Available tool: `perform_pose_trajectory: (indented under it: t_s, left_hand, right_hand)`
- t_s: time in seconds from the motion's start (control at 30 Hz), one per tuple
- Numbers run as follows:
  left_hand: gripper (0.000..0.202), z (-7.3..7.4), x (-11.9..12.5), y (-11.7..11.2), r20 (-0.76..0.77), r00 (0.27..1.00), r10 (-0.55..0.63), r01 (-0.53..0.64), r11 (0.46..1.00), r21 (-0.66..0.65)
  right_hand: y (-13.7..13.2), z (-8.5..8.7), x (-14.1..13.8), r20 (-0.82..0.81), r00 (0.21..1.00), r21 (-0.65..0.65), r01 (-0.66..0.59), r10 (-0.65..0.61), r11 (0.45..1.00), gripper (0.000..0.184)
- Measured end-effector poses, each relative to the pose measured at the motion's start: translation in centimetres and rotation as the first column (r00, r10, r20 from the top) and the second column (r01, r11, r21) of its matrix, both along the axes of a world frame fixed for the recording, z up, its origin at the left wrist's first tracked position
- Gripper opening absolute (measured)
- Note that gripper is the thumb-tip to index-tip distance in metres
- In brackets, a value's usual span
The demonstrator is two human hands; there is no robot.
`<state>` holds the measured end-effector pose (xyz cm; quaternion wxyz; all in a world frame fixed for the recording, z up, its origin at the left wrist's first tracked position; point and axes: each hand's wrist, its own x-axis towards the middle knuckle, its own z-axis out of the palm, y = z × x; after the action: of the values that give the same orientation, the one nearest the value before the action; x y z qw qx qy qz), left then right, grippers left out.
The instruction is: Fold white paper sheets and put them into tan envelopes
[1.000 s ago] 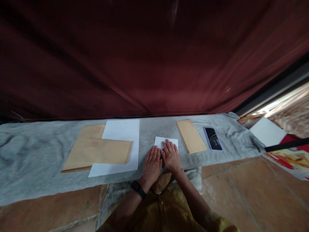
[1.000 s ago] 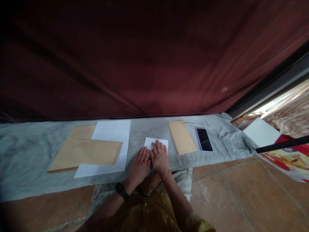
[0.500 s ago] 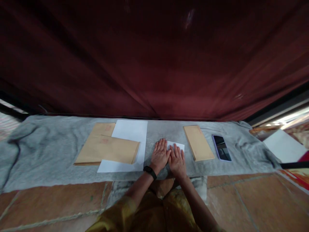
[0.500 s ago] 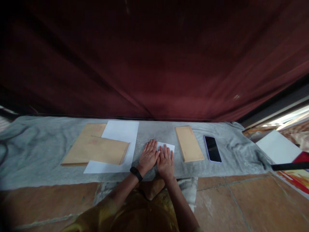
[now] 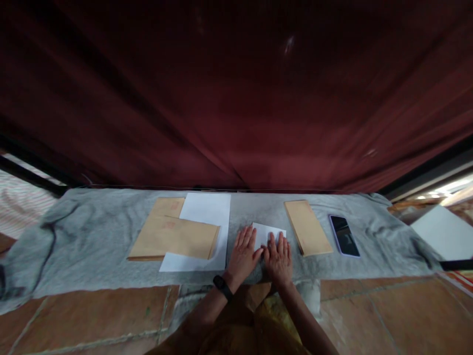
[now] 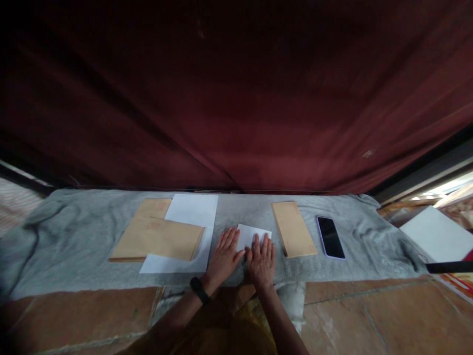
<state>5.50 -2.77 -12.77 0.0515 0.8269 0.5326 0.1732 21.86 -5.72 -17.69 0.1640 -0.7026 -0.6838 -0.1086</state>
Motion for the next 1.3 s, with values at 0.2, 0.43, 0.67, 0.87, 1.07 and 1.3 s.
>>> perform_pose_trajectory:
  t_s: [0.2, 0.43, 0.67, 0.87, 1.07, 1.3]
  left_hand:
    - [0.042, 1.5, -8.0, -2.1, -0.017, 0.928, 0.372, -0.371, 0.928, 0.047]
    - [0.034, 0.7, -9.1, -1.0, -0.173, 0.888, 0.426, -0.428, 0.903, 0.024]
    - [0.034, 1.9, -8.4, 0.1, -0.395, 0.825, 0.405, -0.461, 0.886, -0.054]
    - [0.038, 5.0, -8.6, 0.8, -0.454, 0.829, 0.326, -0.415, 0.903, -0.109]
    - [0.030, 7.5, -6.2, -0.5, -0.337, 0.893, 0.299, -0.355, 0.928, -0.116]
    - [0.031, 6.3, -1.0, -0.6, -0.261, 0.943, 0.209, -0.270, 0.936, -0.224]
  right_hand:
    - [0.1, -0.5, 0.1, -0.032, 0.999, 0.014, 0.003, -0.003, 1.000, 0.059]
    - [0.0, -0.4, 0.2, -0.042, 0.999, -0.015, 0.008, -0.009, 1.000, 0.058]
    - [0.0, -0.1, 0.2, -0.033, 0.999, -0.033, 0.011, -0.012, 0.999, 0.058]
    - [0.0, 0.0, 0.2, -0.036, 0.999, -0.041, 0.015, -0.016, 0.999, 0.057]
    - [0.0, 0.1, 0.1, -0.050, 0.999, -0.043, 0.016, -0.018, 0.999, 0.057]
    - [0.1, 0.4, 0.2, -0.042, 0.999, -0.051, 0.005, -0.008, 0.999, 0.057]
